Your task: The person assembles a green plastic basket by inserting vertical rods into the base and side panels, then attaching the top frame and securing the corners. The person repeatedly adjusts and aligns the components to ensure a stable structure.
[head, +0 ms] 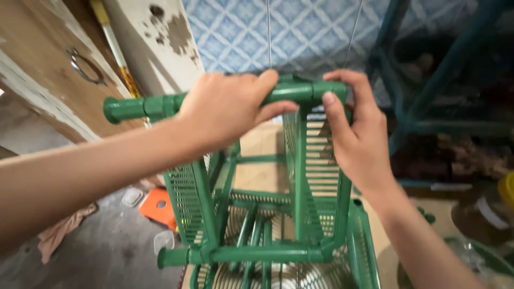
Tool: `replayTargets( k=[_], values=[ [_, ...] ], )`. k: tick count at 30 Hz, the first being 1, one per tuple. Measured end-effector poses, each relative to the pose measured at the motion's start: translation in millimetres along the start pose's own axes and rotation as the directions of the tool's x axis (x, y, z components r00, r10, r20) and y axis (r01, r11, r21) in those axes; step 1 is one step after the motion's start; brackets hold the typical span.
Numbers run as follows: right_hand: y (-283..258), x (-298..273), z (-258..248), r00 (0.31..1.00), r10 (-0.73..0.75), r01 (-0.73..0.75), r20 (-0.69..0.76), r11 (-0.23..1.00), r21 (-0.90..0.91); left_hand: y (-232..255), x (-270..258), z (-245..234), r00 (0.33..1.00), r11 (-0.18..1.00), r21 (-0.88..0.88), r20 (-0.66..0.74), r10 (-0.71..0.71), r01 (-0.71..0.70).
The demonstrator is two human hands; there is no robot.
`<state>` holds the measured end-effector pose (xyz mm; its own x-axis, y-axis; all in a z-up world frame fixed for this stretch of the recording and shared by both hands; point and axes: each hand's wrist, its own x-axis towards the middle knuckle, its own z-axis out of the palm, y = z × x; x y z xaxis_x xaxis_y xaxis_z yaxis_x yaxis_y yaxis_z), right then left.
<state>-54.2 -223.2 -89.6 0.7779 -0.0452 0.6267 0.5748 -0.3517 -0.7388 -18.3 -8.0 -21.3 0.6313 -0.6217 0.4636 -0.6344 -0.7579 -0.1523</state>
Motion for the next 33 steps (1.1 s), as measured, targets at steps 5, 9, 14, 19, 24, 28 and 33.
replayTargets(
  k=[5,9,14,19,24,28,33],
  values=[
    [-12.2,-0.4,0.3,0.995,0.097,-0.098,-0.029,0.994,-0.044,-12.7,18.4,-5.1,0.972,0.984,-0.178,0.233,0.012,0.030],
    [-10.8,-7.1,2.7,0.998,-0.046,0.037,-0.053,0.987,-0.159,-11.9,29.5,-16.9,0.893,0.938,-0.317,0.450,0.020,0.140],
    [-14.7,-2.8,3.8,0.998,-0.030,0.022,-0.051,0.989,-0.146,-21.1,41.2,-22.2,0.661,0.808,-0.402,0.750,0.022,0.430],
    [-12.0,-20.4,3.1,0.998,0.041,-0.046,-0.046,0.993,-0.108,-23.5,48.4,-19.8,0.267,0.587,-0.321,0.947,0.181,0.743],
    [-10.0,-14.1,5.6,0.997,0.067,-0.072,-0.046,0.991,-0.115,-29.6,50.1,-20.2,0.262,0.575,-0.337,0.941,0.212,0.745],
    [-7.4,-16.7,1.6,0.999,0.042,-0.043,-0.021,0.998,-0.043,-26.2,38.7,-6.5,0.439,0.594,-0.408,0.893,0.100,0.694],
    [5.4,-12.2,-3.7,0.998,0.039,-0.045,0.042,0.987,0.157,5.4,16.9,-3.6,0.968,0.959,-0.259,0.244,-0.053,0.118]
  ],
)
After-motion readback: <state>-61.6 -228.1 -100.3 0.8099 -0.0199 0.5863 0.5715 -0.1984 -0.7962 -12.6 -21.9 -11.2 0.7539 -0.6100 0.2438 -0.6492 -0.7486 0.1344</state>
